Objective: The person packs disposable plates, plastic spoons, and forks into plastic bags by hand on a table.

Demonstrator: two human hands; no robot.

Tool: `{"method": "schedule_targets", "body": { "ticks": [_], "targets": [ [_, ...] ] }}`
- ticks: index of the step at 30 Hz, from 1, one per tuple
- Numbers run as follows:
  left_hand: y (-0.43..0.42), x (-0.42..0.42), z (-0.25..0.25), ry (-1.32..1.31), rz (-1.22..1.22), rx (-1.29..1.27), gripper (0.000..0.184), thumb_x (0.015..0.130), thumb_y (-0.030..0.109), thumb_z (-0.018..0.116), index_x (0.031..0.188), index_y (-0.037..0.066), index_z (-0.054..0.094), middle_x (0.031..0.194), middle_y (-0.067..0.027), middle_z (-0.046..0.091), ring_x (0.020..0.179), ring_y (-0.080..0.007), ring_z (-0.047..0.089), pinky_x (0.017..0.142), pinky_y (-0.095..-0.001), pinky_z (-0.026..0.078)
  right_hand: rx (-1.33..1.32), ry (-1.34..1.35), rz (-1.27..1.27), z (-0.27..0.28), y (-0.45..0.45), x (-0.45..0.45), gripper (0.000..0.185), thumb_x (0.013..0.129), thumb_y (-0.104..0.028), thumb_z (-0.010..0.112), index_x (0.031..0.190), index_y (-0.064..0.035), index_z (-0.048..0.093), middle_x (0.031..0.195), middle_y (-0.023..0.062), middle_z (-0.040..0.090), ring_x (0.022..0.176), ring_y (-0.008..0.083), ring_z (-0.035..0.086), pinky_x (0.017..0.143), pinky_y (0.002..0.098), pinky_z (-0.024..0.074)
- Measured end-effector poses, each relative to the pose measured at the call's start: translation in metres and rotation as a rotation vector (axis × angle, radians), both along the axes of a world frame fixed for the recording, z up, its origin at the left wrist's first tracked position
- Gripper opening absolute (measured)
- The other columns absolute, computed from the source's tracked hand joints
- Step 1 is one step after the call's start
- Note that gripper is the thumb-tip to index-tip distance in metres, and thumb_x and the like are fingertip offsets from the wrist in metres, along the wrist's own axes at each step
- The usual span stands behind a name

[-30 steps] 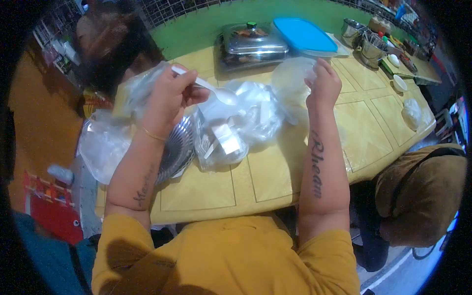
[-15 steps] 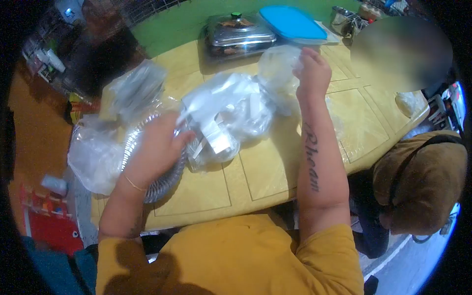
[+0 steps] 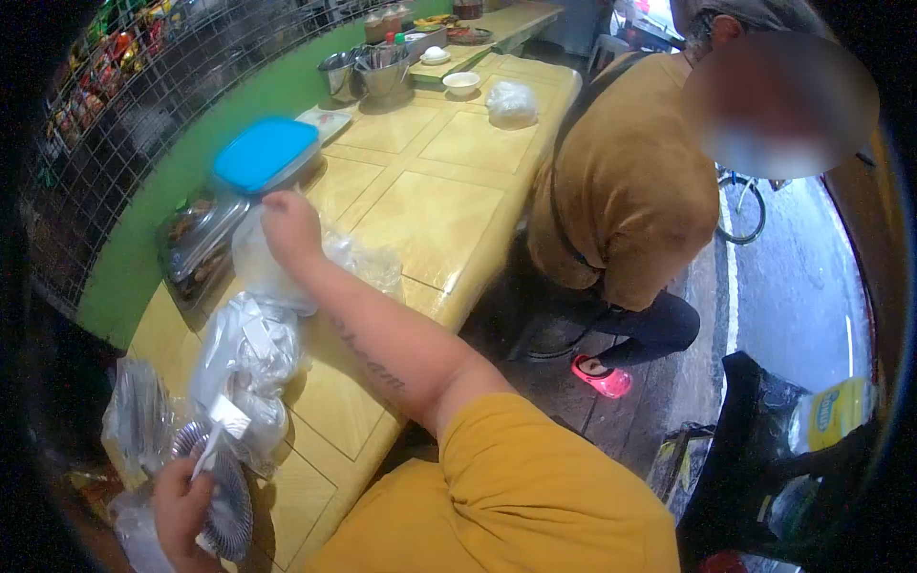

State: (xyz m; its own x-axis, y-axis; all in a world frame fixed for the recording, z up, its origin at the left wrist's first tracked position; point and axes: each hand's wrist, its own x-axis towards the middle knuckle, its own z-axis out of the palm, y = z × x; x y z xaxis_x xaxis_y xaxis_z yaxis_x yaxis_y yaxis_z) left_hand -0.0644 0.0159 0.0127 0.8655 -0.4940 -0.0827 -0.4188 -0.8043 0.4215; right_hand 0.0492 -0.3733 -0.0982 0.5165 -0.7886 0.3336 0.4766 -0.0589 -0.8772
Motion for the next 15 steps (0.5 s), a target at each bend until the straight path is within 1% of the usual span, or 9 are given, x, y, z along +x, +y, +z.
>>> {"method": "schedule_targets", "body": {
  "ticks": [1,3,6,9,10,11,12,14,15],
  "targets": [
    [0.014,-0.003,0.01,0.115,0.088,-0.039,0.024,0.08,0.019,0.063,0.084,-0.004,0.067,0.066,-0.0144,0.061,0.06,-0.0262,0.057,0.062,-0.0389,0.047,0.014,0.002,0.006,0.001,0.0,-0.001,0.027,0.077,-0.008,0.058,0.1,0.0019,0.07,0.103,0.0204,0.069,0.1,0.0332,0.066,0.09,0.0386,0.0502],
    [0.031,-0.018,0.042,0.088,0.045,0.064,0.033,0.091,0.02,0.058,0.114,-0.004,0.064,0.102,-0.0237,0.066,0.097,-0.0354,0.06,0.09,-0.0427,0.045,0.037,-0.013,0.014,-0.002,0.001,0.002,0.027,0.078,-0.008,0.059,0.1,0.0022,0.07,0.102,0.0205,0.069,0.1,0.033,0.066,0.09,0.0383,0.0503],
    [0.061,-0.041,0.031,0.015,0.319,-0.005,0.035,0.093,0.022,0.058,0.113,-0.005,0.063,0.096,-0.0196,0.065,0.092,-0.0334,0.059,0.089,-0.0411,0.045,0.046,-0.071,0.008,-0.001,0.007,0.001,0.025,0.079,-0.01,0.062,0.099,0.0023,0.07,0.101,0.0202,0.069,0.098,0.0323,0.066,0.089,0.0381,0.0504],
    [0.11,-0.034,-0.007,0.235,0.422,0.113,0.037,0.093,0.024,0.059,0.118,-0.004,0.063,0.103,-0.0202,0.064,0.099,-0.0329,0.058,0.095,-0.0405,0.043,0.056,-0.114,-0.01,0.016,0.026,-0.012,0.023,0.081,-0.014,0.064,0.098,0.002,0.07,0.098,0.0193,0.07,0.096,0.0315,0.067,0.087,0.0375,0.0506],
    [0.167,-0.022,-0.05,0.203,0.477,0.158,0.049,0.094,0.027,0.06,0.135,0.002,0.054,0.139,-0.0223,0.052,0.122,-0.0361,0.05,0.103,-0.0409,0.04,0.002,-0.068,0.005,0.023,0.029,-0.019,0.021,0.082,-0.015,0.066,0.096,0.0002,0.072,0.096,0.018,0.07,0.093,0.0309,0.067,0.085,0.0371,0.0508],
    [0.17,-0.014,-0.077,0.072,0.344,0.057,0.031,0.088,0.022,0.061,0.109,0.0,0.061,0.103,-0.0215,0.056,0.094,-0.0342,0.055,0.083,-0.0409,0.043,-0.081,-0.081,-0.013,0.014,0.027,-0.012,0.023,0.084,-0.014,0.065,0.102,-0.0011,0.07,0.091,0.0114,0.069,0.082,0.021,0.064,0.076,0.032,0.0505],
    [0.147,-0.017,-0.081,-0.067,0.242,-0.029,0.021,0.083,0.018,0.063,0.083,-0.003,0.068,0.067,-0.0207,0.061,0.065,-0.0323,0.06,0.063,-0.0409,0.046,-0.156,-0.104,0.002,0.016,0.035,-0.009,0.026,0.086,-0.014,0.063,0.109,-0.0024,0.068,0.087,0.0047,0.068,0.072,0.0111,0.061,0.067,0.0269,0.0502],
    [0.094,-0.046,-0.056,0.096,0.586,-0.294,0.027,0.086,0.014,0.061,0.105,-0.005,0.066,0.091,-0.0151,0.067,0.081,-0.0226,0.063,0.073,-0.0347,0.049,-0.415,-0.037,0.011,0.013,0.038,-0.021,0.03,0.084,-0.01,0.062,0.112,-0.0015,0.067,0.095,0.0062,0.068,0.082,0.013,0.062,0.075,0.0275,0.0502],
    [0.086,-0.055,-0.052,-0.012,0.561,-0.364,0.03,0.087,0.013,0.061,0.11,-0.006,0.063,0.099,-0.0132,0.065,0.085,-0.0187,0.061,0.076,-0.0339,0.049,-0.256,-0.028,0.126,0.029,0.051,-0.036,0.026,0.078,-0.01,0.064,0.103,-0.0042,0.072,0.103,0.012,0.071,0.097,0.0211,0.066,0.088,0.0338,0.0504]
  ]
}}
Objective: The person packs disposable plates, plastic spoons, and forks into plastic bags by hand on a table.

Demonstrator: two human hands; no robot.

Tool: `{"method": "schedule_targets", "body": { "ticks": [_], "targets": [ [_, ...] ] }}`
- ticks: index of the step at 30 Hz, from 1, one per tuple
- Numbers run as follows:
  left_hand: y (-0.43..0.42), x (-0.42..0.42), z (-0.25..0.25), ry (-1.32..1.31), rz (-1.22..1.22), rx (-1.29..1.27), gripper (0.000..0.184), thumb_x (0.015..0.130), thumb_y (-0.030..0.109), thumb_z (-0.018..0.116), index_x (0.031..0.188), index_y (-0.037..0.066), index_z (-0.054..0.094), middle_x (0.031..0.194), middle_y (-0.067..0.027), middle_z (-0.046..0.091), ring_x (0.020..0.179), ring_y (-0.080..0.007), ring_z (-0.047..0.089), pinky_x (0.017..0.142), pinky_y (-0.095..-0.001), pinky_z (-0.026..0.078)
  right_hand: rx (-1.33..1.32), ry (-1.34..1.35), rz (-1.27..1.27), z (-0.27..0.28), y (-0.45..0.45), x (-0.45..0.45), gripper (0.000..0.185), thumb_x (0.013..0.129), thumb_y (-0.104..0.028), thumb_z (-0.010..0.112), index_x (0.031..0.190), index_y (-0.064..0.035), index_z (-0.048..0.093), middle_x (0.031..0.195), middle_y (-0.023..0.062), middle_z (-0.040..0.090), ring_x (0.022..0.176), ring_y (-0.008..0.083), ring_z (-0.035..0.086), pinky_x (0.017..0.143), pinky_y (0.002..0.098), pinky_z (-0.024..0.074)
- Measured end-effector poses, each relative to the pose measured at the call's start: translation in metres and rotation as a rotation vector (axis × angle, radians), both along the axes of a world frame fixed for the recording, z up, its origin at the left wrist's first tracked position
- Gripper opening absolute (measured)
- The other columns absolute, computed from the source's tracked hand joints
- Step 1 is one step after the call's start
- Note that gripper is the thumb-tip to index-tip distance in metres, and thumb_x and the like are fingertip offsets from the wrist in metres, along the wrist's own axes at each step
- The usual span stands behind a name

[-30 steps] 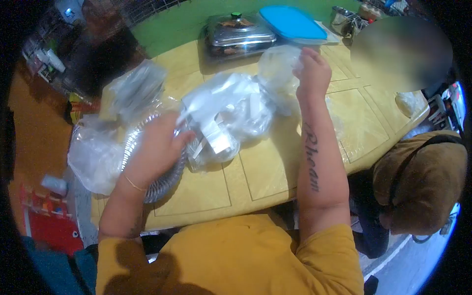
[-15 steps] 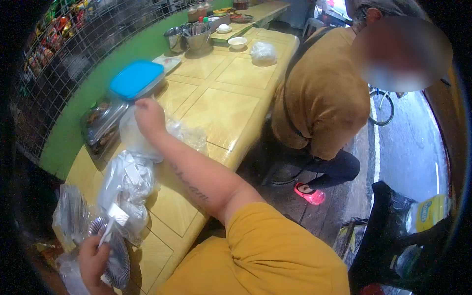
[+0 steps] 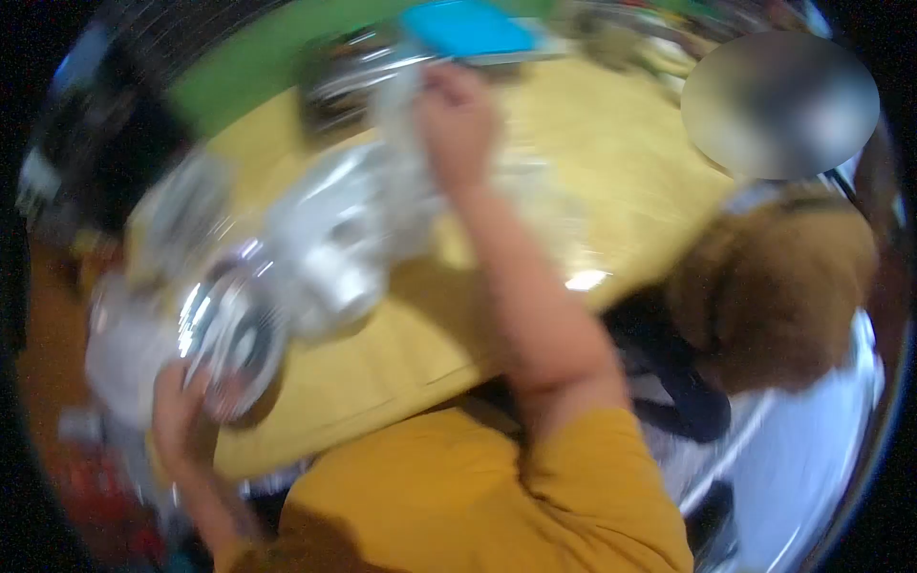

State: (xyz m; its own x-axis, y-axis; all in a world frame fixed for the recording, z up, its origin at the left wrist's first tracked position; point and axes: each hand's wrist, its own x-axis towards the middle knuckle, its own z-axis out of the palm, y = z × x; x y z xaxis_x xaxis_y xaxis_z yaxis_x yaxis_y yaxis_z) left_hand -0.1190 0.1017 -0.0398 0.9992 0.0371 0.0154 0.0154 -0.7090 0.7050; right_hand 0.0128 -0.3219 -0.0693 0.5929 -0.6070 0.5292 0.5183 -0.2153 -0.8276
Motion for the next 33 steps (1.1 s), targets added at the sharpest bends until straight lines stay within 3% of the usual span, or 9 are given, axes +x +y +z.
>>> {"method": "schedule_targets", "body": {
  "ticks": [3,5,8,11,14,18,22,28,33],
  "targets": [
    [0.02,0.008,-0.014,-0.074,-0.046,-0.149,0.02,0.089,0.014,0.061,0.098,-0.003,0.064,0.087,-0.0123,0.067,0.083,-0.0218,0.062,0.078,-0.0338,0.048,0.04,-0.068,0.281,0.001,0.013,-0.002,0.037,0.083,-0.002,0.061,0.12,0.0011,0.064,0.114,0.0108,0.068,0.095,0.0183,0.066,0.085,0.0292,0.0526],
    [0.012,0.012,-0.01,-0.131,-0.093,0.047,0.017,0.09,0.014,0.062,0.097,-0.002,0.066,0.085,-0.015,0.066,0.081,-0.0226,0.062,0.077,-0.0354,0.048,0.012,-0.077,0.312,-0.003,0.012,0.001,0.035,0.086,-0.001,0.061,0.121,0.0008,0.065,0.112,0.0092,0.069,0.089,0.0134,0.066,0.077,0.0251,0.0519],
    [0.004,0.01,-0.019,-0.199,-0.037,-0.057,0.027,0.086,0.018,0.069,0.104,-0.002,0.065,0.097,-0.0192,0.063,0.087,-0.0325,0.06,0.079,-0.037,0.049,-0.028,0.041,0.27,0.0,0.02,-0.003,0.033,0.089,-0.003,0.062,0.121,0.0,0.065,0.11,0.0084,0.069,0.084,0.0123,0.066,0.073,0.0246,0.0512],
    [0.038,0.009,-0.029,-0.514,0.157,0.644,0.034,0.085,0.02,0.072,0.108,-0.002,0.063,0.102,-0.0216,0.06,0.09,-0.0346,0.06,0.08,-0.0378,0.049,-0.04,0.075,0.275,0.002,0.026,-0.003,0.032,0.089,-0.003,0.061,0.121,-0.0002,0.065,0.112,0.0085,0.068,0.082,0.0123,0.066,0.071,0.0243,0.0501],
    [0.066,0.002,-0.046,-0.475,0.209,0.49,0.036,0.085,0.023,0.073,0.107,-0.003,0.061,0.1,-0.0221,0.061,0.09,-0.0346,0.061,0.079,-0.0402,0.049,-0.111,0.077,0.293,0.011,0.026,-0.011,0.033,0.09,-0.002,0.059,0.123,-0.0001,0.064,0.114,0.0088,0.067,0.082,0.0124,0.066,0.069,0.0242,0.0491],
    [0.04,-0.008,-0.031,0.03,0.411,-0.001,0.034,0.088,0.019,0.071,0.111,-0.001,0.054,0.082,-0.0141,0.065,0.067,-0.0227,0.062,0.064,-0.0345,0.05,-0.122,0.09,0.317,0.025,0.037,-0.023,0.035,0.089,0.002,0.057,0.124,0.0009,0.062,0.116,0.0097,0.066,0.081,0.0133,0.066,0.069,0.0243,0.0489],
    [0.029,-0.02,-0.054,-0.137,0.289,-0.203,0.038,0.089,0.011,0.068,0.121,0.002,0.048,0.079,-0.008,0.066,0.062,-0.0133,0.059,0.06,-0.0259,0.047,-0.176,0.09,0.438,0.037,0.052,-0.031,0.042,0.083,0.007,0.052,0.123,0.0011,0.062,0.115,0.0093,0.066,0.078,0.0133,0.067,0.066,0.0239,0.0494],
    [0.048,-0.027,-0.056,-0.217,0.26,-0.795,0.034,0.089,0.0,0.061,0.121,0.0,0.051,0.093,-0.0037,0.065,0.076,-0.0078,0.059,0.065,-0.0213,0.047,-0.34,0.278,0.974,0.083,0.066,-0.062,0.06,0.074,0.015,0.048,0.13,-0.0033,0.06,0.121,0.0067,0.063,0.077,0.0117,0.064,0.067,0.0232,0.0513],
    [0.058,-0.038,-0.034,-0.096,0.232,-0.869,0.031,0.088,0.0,0.06,0.118,-0.001,0.055,0.097,-0.0036,0.064,0.076,-0.0062,0.057,0.066,-0.0185,0.045,-0.505,0.299,0.689,0.091,0.085,-0.052,0.059,0.079,0.014,0.052,0.135,-0.0057,0.056,0.132,0.0097,0.056,0.074,0.0117,0.063,0.062,0.0237,0.0504]
  ]
}}
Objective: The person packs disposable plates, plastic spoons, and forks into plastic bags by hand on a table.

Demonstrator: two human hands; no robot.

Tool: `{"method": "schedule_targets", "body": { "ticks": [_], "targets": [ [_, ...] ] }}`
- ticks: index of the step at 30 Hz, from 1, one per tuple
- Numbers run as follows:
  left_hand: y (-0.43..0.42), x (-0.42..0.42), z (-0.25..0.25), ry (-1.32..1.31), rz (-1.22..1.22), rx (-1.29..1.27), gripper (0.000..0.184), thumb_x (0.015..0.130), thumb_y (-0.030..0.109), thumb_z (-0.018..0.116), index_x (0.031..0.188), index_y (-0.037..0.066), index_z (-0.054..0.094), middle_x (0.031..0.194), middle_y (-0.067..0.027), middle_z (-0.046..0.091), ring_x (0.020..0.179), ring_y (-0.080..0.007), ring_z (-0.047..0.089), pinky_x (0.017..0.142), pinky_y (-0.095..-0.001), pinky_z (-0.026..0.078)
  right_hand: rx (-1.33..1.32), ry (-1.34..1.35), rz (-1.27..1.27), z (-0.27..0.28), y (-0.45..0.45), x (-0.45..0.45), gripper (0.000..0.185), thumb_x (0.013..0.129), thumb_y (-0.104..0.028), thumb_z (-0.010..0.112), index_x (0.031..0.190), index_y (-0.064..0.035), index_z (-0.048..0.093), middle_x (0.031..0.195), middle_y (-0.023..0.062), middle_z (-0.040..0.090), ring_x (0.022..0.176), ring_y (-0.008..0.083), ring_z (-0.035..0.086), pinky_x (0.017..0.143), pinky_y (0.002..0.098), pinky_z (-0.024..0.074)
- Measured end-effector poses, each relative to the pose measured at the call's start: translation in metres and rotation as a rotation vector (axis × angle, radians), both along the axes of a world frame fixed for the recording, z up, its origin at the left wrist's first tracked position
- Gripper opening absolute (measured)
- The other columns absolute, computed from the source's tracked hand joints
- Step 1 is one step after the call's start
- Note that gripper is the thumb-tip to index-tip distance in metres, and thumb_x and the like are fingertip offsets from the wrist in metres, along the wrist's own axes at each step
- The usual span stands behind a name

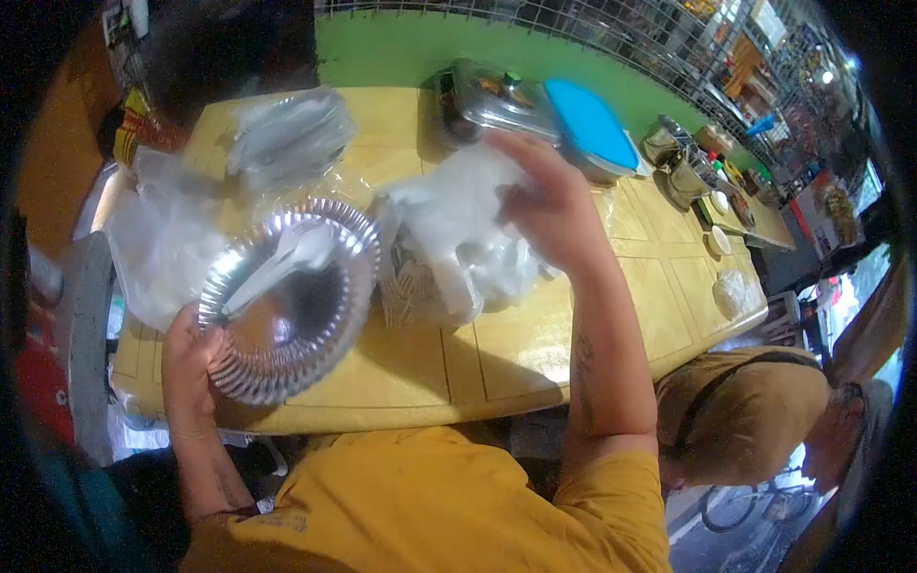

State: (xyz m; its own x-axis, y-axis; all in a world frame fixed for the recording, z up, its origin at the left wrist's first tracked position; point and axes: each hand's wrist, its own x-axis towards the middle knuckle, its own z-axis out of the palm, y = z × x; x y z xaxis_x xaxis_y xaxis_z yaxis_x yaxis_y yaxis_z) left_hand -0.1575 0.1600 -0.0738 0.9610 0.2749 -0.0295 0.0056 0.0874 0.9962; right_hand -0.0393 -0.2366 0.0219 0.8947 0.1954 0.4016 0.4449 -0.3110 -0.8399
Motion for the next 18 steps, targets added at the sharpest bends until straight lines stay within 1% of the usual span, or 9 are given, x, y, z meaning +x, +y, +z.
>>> {"method": "schedule_targets", "body": {
  "ticks": [1,2,5,8,11,12,13,15,18],
  "targets": [
    [-0.005,-0.001,0.009,0.026,-0.013,-0.005,0.031,0.088,0.001,0.06,0.118,0.0,0.056,0.096,-0.0034,0.064,0.075,-0.0058,0.056,0.066,-0.018,0.045,-0.012,-0.039,-0.007,-0.001,0.002,0.003,0.056,0.083,0.011,0.053,0.136,-0.007,0.055,0.135,0.0108,0.054,0.07,0.0112,0.063,0.059,0.023,0.0492],
    [-0.012,-0.003,0.017,-0.001,-0.066,-0.047,0.032,0.086,0.003,0.061,0.118,0.0,0.056,0.094,-0.0031,0.064,0.075,-0.0053,0.056,0.066,-0.0174,0.045,-0.023,0.027,0.053,0.006,0.004,0.0,0.064,0.081,0.011,0.055,0.143,-0.0065,0.047,0.14,0.0116,0.051,0.072,0.0125,0.064,0.06,0.0228,0.0504],
    [-0.025,-0.006,0.031,-0.031,-0.224,-0.128,0.035,0.085,0.004,0.063,0.119,-0.001,0.056,0.092,-0.0026,0.064,0.074,-0.0047,0.056,0.064,-0.0176,0.045,0.206,0.12,0.183,0.027,0.021,-0.019,0.073,0.08,0.008,0.058,0.149,-0.0046,0.036,0.141,0.0113,0.049,0.071,0.0144,0.065,0.059,0.0241,0.0509],
    [-0.038,-0.01,0.05,-0.019,-0.301,-0.115,0.036,0.085,0.006,0.064,0.119,-0.003,0.055,0.087,-0.0023,0.064,0.07,-0.0048,0.056,0.064,-0.018,0.045,0.493,0.0,0.066,0.028,0.034,-0.027,0.076,0.082,0.0,0.059,0.152,-0.0057,0.031,0.104,0.013,0.064,0.065,0.0154,0.063,0.058,0.026,0.0508],
    [-0.041,-0.01,0.053,0.001,-0.42,-0.17,0.037,0.085,0.004,0.064,0.12,-0.004,0.054,0.086,-0.0028,0.064,0.069,-0.0053,0.056,0.063,-0.0186,0.046,0.238,0.129,-0.211,-0.009,0.025,-0.014,0.083,0.08,0.003,0.061,0.153,-0.0023,0.023,0.105,0.0132,0.065,0.066,0.0168,0.066,0.052,0.0262,0.0477],
    [-0.045,-0.01,0.052,0.014,-0.443,-0.203,0.037,0.085,0.003,0.064,0.12,-0.004,0.054,0.086,-0.0028,0.064,0.069,-0.0054,0.056,0.063,-0.0189,0.046,0.268,0.176,-0.181,-0.024,0.026,-0.012,0.084,0.081,0.003,0.061,0.154,-0.0046,0.022,0.09,0.0105,0.065,0.063,0.0165,0.064,0.051,0.0259,0.0466],
    [-0.051,-0.01,0.049,0.025,-0.463,-0.238,0.037,0.086,0.003,0.064,0.12,-0.004,0.054,0.086,-0.0029,0.063,0.069,-0.0054,0.056,0.063,-0.0191,0.046,0.189,0.27,-0.166,-0.032,0.023,-0.014,0.083,0.082,0.001,0.062,0.154,-0.006,0.022,0.09,0.01,0.064,0.066,0.0147,0.063,0.054,0.0254,0.0468],
    [-0.065,-0.005,0.042,0.061,-0.486,-0.223,0.035,0.087,0.002,0.063,0.12,-0.004,0.054,0.087,-0.0031,0.063,0.071,-0.0059,0.056,0.064,-0.0203,0.046,0.081,0.325,-0.16,-0.043,0.022,-0.023,0.078,0.084,0.003,0.059,0.153,-0.0053,0.026,0.109,0.014,0.066,0.083,0.0143,0.065,0.067,0.0254,0.0503],
    [-0.076,0.01,0.021,0.116,-0.547,-0.227,0.034,0.087,0.002,0.062,0.12,-0.004,0.055,0.089,-0.0032,0.064,0.072,-0.0062,0.056,0.065,-0.021,0.046,0.181,0.241,-0.041,-0.053,0.016,-0.03,0.075,0.083,0.004,0.057,0.152,-0.0079,0.032,0.129,0.0136,0.059,0.086,0.0125,0.062,0.077,0.0272,0.0508]
  ]
}}
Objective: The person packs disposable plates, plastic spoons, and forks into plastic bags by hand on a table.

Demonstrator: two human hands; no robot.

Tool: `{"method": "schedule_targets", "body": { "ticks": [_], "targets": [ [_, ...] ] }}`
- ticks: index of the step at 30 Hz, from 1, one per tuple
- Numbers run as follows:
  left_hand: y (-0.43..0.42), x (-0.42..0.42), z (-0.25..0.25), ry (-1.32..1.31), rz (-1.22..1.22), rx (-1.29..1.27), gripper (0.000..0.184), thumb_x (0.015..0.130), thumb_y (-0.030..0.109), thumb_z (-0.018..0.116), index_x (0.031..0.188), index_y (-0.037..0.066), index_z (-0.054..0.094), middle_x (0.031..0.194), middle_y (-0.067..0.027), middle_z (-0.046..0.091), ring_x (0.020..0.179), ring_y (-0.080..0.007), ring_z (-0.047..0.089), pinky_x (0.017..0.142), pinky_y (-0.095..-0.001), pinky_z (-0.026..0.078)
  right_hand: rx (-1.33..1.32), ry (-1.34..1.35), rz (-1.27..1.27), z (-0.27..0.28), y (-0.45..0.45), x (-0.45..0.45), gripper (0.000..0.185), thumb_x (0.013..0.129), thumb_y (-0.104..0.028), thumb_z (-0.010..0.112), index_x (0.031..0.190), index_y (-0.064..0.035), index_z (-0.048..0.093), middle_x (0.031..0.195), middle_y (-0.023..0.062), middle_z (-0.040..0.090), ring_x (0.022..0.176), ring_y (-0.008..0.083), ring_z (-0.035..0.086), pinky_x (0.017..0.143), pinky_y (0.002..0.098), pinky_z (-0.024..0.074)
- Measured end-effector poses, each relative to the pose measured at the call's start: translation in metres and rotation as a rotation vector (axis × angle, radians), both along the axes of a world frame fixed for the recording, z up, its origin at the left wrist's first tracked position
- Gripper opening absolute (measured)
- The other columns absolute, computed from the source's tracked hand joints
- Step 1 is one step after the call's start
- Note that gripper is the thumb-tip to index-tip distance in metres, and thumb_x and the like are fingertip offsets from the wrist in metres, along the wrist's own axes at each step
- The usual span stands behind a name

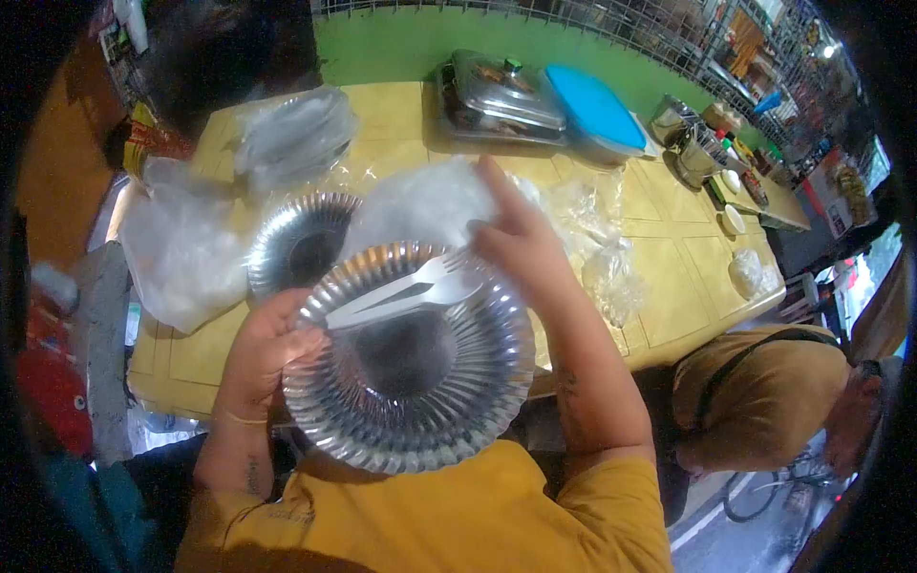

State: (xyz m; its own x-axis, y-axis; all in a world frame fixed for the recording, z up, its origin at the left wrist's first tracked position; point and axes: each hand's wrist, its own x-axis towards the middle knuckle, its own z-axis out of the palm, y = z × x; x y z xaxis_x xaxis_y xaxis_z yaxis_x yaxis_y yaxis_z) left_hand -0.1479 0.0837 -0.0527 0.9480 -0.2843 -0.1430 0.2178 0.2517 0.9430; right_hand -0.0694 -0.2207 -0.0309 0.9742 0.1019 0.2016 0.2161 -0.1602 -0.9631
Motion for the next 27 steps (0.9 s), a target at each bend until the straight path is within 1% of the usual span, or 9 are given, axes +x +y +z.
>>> {"method": "schedule_targets", "body": {
  "ticks": [3,4,7,8,16,18,21,22,27],
  "targets": [
    [-0.005,0.012,-0.011,0.002,0.047,0.054,0.033,0.087,0.002,0.063,0.119,-0.003,0.056,0.088,-0.0029,0.064,0.072,-0.0061,0.056,0.065,-0.021,0.046,-0.042,0.023,0.114,0.004,-0.013,-0.007,0.069,0.082,0.012,0.052,0.148,-0.0044,0.04,0.15,0.0092,0.044,0.133,0.0185,0.045,0.108,0.0294,0.0354],
    [-0.005,0.017,-0.018,0.013,0.074,0.046,0.032,0.086,0.001,0.063,0.118,-0.003,0.057,0.088,-0.0027,0.064,0.071,-0.0061,0.057,0.065,-0.0208,0.046,-0.03,-0.007,0.159,-0.002,-0.018,-0.007,0.068,0.082,0.013,0.051,0.147,-0.005,0.042,0.146,0.0101,0.049,0.138,0.0211,0.04,0.112,0.0315,0.0301],
    [-0.008,0.024,-0.021,-0.001,0.138,0.103,0.031,0.086,0.0,0.062,0.116,-0.002,0.058,0.087,-0.0026,0.064,0.071,-0.0062,0.057,0.065,-0.0206,0.047,-0.337,-0.13,0.194,0.001,-0.026,-0.017,0.066,0.083,0.014,0.049,0.146,-0.0055,0.044,0.145,0.01,0.05,0.137,0.0223,0.043,0.112,0.032,0.0315],
    [-0.007,0.027,-0.023,-0.02,0.138,0.121,0.031,0.085,0.0,0.062,0.115,-0.002,0.058,0.087,-0.0028,0.065,0.072,-0.0062,0.058,0.066,-0.0203,0.047,-0.356,-0.244,0.204,-0.003,-0.025,-0.018,0.065,0.083,0.015,0.048,0.144,-0.0064,0.045,0.143,0.0102,0.052,0.137,0.0223,0.044,0.111,0.0327,0.0332],
    [-0.023,0.037,-0.027,-0.136,0.321,-0.099,0.03,0.087,-0.004,0.059,0.117,-0.002,0.055,0.085,-0.0013,0.06,0.066,-0.005,0.049,0.06,-0.0196,0.039,-0.435,-0.231,0.11,-0.003,-0.012,-0.037,0.067,0.081,0.019,0.046,0.143,-0.0066,0.047,0.135,0.0148,0.058,0.127,0.0267,0.054,0.102,0.0312,0.0422],
    [-0.029,0.041,-0.03,-0.173,0.413,-0.101,0.027,0.088,-0.004,0.058,0.115,-0.001,0.054,0.086,-0.0016,0.06,0.065,-0.0048,0.049,0.06,-0.0195,0.041,-0.544,-0.517,0.063,-0.014,-0.008,-0.032,0.075,0.077,0.022,0.046,0.144,-0.0117,0.046,0.137,0.0187,0.055,0.121,0.0335,0.058,0.093,0.0334,0.0503],
    [-0.043,0.045,-0.027,-0.196,0.518,-0.107,0.023,0.09,-0.003,0.055,0.112,0.002,0.053,0.087,-0.0021,0.06,0.067,-0.0059,0.053,0.058,-0.0229,0.05,-0.656,-0.54,0.009,-0.017,0.014,-0.042,0.079,0.075,0.023,0.046,0.145,-0.0134,0.045,0.141,0.0203,0.05,0.115,0.0368,0.061,0.085,0.0368,0.0549],
    [-0.047,0.048,-0.026,-0.2,0.535,-0.104,0.023,0.09,-0.003,0.055,0.113,0.003,0.052,0.087,-0.002,0.06,0.067,-0.0065,0.054,0.058,-0.0239,0.052,-0.677,-0.522,0.032,-0.019,0.023,-0.045,0.079,0.074,0.02,0.049,0.144,-0.0168,0.045,0.146,0.0214,0.044,0.106,0.0362,0.065,0.076,0.0388,0.0574],
    [-0.065,0.041,-0.019,-0.111,0.56,-0.143,0.033,0.09,0.0,0.055,0.121,0.004,0.043,0.103,-0.0069,0.059,0.08,-0.0129,0.06,0.062,-0.0287,0.057,-0.723,-0.601,0.222,-0.033,0.071,-0.062,0.068,0.081,0.003,0.056,0.143,-0.023,0.048,0.15,0.0227,0.037,0.089,0.0361,0.068,0.068,0.0376,0.0585]
  ]
}}
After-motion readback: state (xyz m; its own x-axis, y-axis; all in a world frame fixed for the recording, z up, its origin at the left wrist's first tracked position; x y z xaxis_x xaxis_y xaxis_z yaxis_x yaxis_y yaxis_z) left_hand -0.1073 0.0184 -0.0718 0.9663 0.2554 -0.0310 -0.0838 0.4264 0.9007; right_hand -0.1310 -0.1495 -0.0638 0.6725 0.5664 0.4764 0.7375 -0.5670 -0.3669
